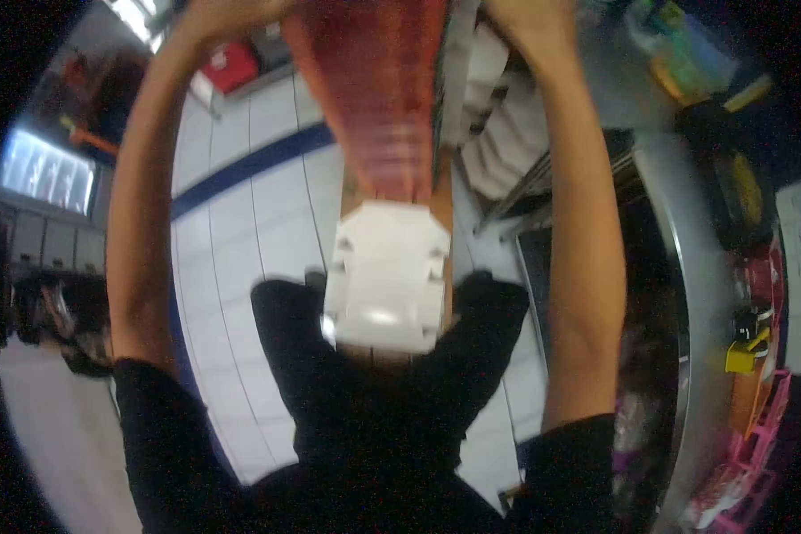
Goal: The person assembles several cardboard food boxes by taking flat templates from a stack and folding them into a three-dimensional shape by hand.
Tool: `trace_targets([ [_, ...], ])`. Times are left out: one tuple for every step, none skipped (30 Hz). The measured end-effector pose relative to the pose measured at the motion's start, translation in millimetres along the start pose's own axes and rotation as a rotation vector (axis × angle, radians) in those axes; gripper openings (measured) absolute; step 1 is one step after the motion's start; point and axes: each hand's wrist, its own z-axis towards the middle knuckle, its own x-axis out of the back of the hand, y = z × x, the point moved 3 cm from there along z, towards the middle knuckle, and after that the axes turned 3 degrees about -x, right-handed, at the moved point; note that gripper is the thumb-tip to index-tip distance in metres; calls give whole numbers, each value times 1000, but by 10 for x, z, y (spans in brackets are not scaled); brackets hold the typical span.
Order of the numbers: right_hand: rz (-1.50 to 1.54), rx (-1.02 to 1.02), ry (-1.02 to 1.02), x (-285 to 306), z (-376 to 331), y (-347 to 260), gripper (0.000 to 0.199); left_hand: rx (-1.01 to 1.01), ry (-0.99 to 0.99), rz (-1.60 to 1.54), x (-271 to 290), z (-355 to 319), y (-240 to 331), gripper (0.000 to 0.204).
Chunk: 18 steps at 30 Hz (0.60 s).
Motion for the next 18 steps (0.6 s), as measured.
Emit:
trace_targets([
  [329, -38, 11, -251, -473, -77, 39, 21, -30, -24, 116, -220, -31, 51],
  [528, -90, 131, -399, -895, -240, 37, 8, 1, -44, 248, -334, -72, 52],
  [734, -117, 267, -517, -1307, -398, 36, 84, 47, -63, 376, -689, -11, 43],
  [771, -197, 163, -874, -1847, -493, 31, 166, 114, -128, 284, -1095, 55, 33],
  [615, -256, 31, -1213, -2405, -648, 30, 235, 178, -172, 339, -1400, 131, 25],
  [676, -355, -269, -1600, -2992, -810, 33, 358, 224, -265, 318, -1562, 554, 19],
  [675, -452, -571, -1956, -3573, -974, 37, 512, 216, -427, 177, -1950, 675, 19],
  [563, -439, -716, -2197, -3963, -1163, 50, 760, 246, -503, 57, -2294, 891, 15],
  [480, -450, -750, -2317, -4251, -1357, 60, 979, 163, -570, -43, -2702, 1093, 15],
  [393, -467, -790, -2415, -4478, -1506, 70, 1135, 59, -658, -109, -3039, 1335, 17],
  [407, -478, -790, -2490, -4550, -1611, 70, 1198, -31, -624, -139, -3323, 1550, 16],
  [373, -510, -821, -2526, -4659, -1735, 78, 1271, -127, -580, -117, -3634, 1763, 16],
  [328, -541, -849, -2552, -4756, -1797, 85, 1331, -146, -592, -111, -3942, 1959, 16],
  [328, -547, -859, -2595, -4829, -1805, 85, 1393, -160, -608, -105, -4204, 2129, 16],
  [326, -560, -859, -2640, -4888, -1757, 87, 1406, -224, -610, -75, -4350, 2266, 16],
  [327, -567, -858, -2681, -4930, -1743, 89, 1418, -283, -604, -32, -4486, 2373, 17],
  [341, -571, -852, -2708, -4960, -1767, 84, 1402, -334, -583, 16, -4644, 2455, 23],
  [336, -569, -855, -2762, -5024, -1713, 84, 1408, -332, -586, 51, -4733, 2518, 23],
])
